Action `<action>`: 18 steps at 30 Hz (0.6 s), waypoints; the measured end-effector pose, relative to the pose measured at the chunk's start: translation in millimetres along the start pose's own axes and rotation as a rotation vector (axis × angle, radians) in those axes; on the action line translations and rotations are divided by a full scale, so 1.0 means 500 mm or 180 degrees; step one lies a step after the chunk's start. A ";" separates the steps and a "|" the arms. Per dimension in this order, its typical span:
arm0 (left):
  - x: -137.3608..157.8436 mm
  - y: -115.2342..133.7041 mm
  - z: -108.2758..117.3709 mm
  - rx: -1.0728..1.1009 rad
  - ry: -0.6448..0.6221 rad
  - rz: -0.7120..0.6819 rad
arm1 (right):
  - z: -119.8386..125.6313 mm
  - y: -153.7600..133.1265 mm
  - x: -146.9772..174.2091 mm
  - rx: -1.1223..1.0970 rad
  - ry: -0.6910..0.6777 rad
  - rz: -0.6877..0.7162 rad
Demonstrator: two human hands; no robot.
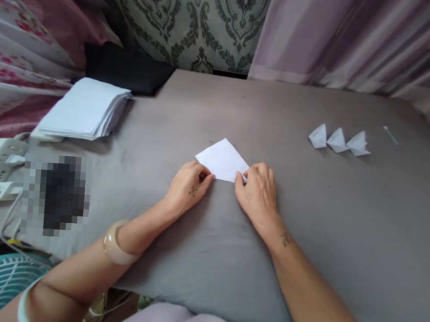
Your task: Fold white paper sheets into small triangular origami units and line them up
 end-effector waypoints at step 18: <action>0.000 -0.012 0.017 0.0517 -0.0292 0.0452 | -0.005 0.004 -0.005 0.0028 -0.0059 -0.0031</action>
Point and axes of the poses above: each hand's wrist, its own x-axis away from the middle knuckle, its own z-axis out of the back of the hand, y = z × x, the point moved 10 cm from there along -x, towards the middle knuckle, and after that the axes turned 4 degrees about x, right-handed, at the moved point
